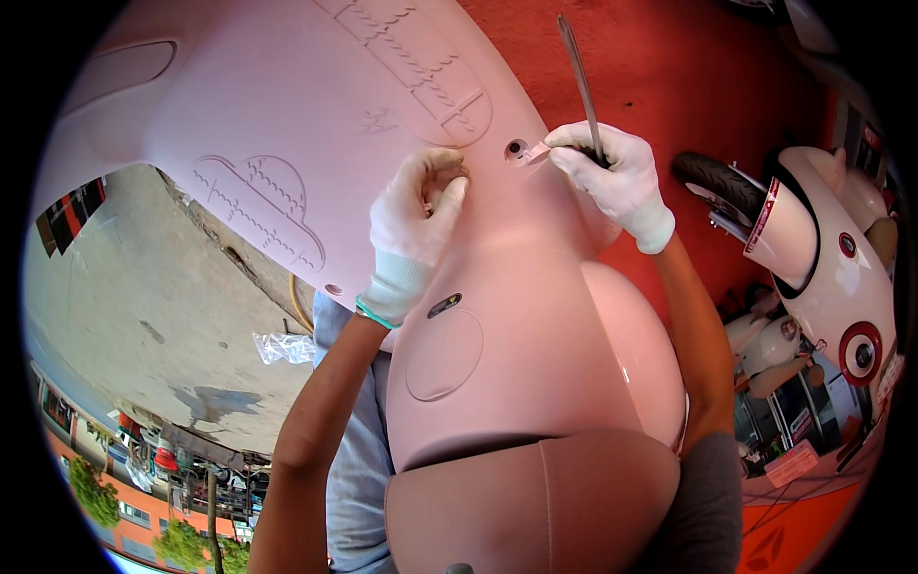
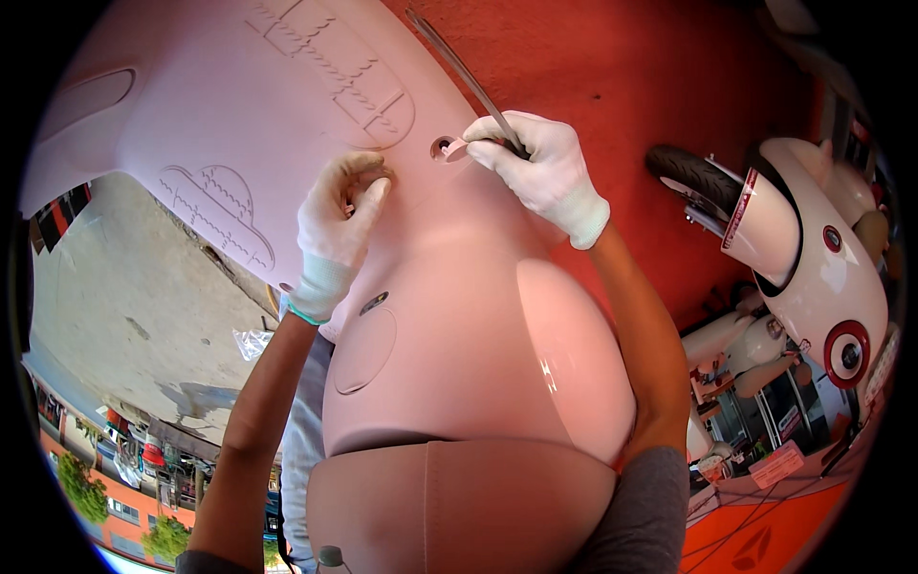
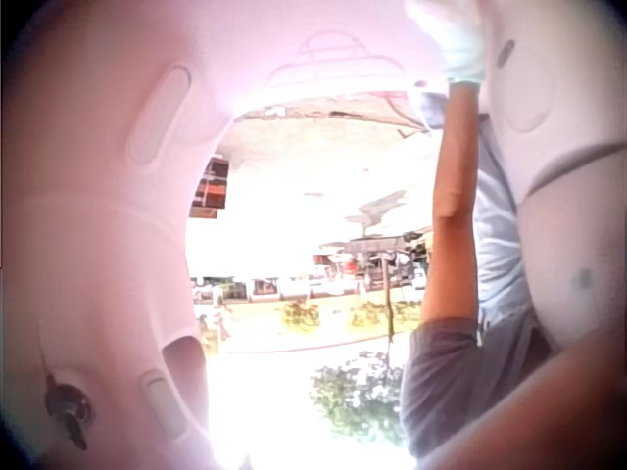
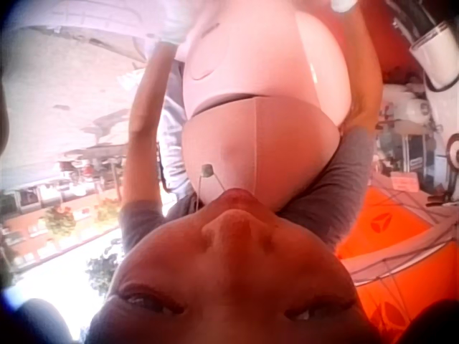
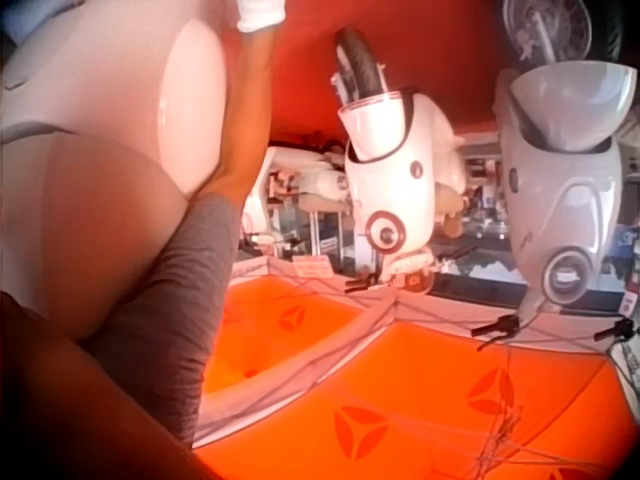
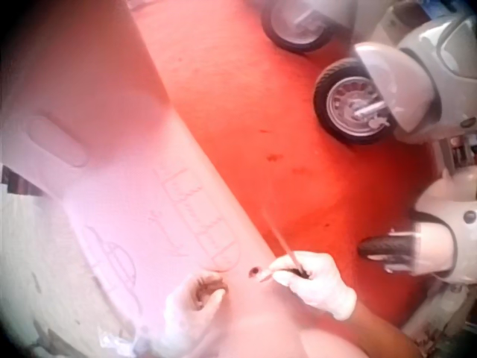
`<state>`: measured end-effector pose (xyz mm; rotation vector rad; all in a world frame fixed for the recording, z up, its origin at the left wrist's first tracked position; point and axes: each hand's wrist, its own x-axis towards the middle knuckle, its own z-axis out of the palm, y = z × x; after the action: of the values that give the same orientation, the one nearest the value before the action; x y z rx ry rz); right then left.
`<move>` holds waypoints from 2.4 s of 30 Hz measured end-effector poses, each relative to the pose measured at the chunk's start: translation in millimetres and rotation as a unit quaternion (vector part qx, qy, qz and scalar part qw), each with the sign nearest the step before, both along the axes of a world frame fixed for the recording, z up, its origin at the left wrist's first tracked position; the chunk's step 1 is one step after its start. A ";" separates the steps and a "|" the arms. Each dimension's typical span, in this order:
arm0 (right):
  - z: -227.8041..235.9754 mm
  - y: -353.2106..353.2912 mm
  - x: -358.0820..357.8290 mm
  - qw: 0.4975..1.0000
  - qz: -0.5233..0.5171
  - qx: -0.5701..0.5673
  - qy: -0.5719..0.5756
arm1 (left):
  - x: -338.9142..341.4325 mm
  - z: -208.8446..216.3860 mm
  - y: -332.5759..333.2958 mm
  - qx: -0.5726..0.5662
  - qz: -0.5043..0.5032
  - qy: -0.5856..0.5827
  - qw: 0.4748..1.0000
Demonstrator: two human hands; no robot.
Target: The person attaches a pink plastic body panel to a scooter frame using a screwdriver to secure multiple screws. They then open the seat compartment, remove a cardboard box, and place a wrapped item inside before closing the seat.
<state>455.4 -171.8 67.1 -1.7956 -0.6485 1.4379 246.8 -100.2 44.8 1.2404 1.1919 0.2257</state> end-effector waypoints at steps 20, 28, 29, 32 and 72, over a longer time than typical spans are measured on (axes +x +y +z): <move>-14.7 -3.5 6.8 0.991 -0.081 -0.094 0.047 | 0.0 1.5 1.9 -0.006 -0.004 0.011 1.000; -4.2 4.0 -1.8 0.983 -0.082 -0.134 0.096 | 17.5 1.6 -4.8 0.036 -0.047 -0.017 0.998; -1.0 4.1 -2.1 0.976 -0.099 -0.140 0.135 | 25.6 4.5 -5.7 0.033 -0.067 -0.013 0.997; 2.0 4.7 -2.0 0.950 -0.136 -0.147 0.241 | 45.7 10.8 -5.2 0.034 -0.092 -0.012 0.995; -14.5 3.5 -8.4 0.974 -0.054 -0.183 0.119 | 48.2 -7.8 14.6 0.243 -0.280 0.092 0.924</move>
<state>447.1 -168.3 52.7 -1.8538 -0.1659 1.7485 295.1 -85.6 37.0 2.0258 0.9084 -0.0300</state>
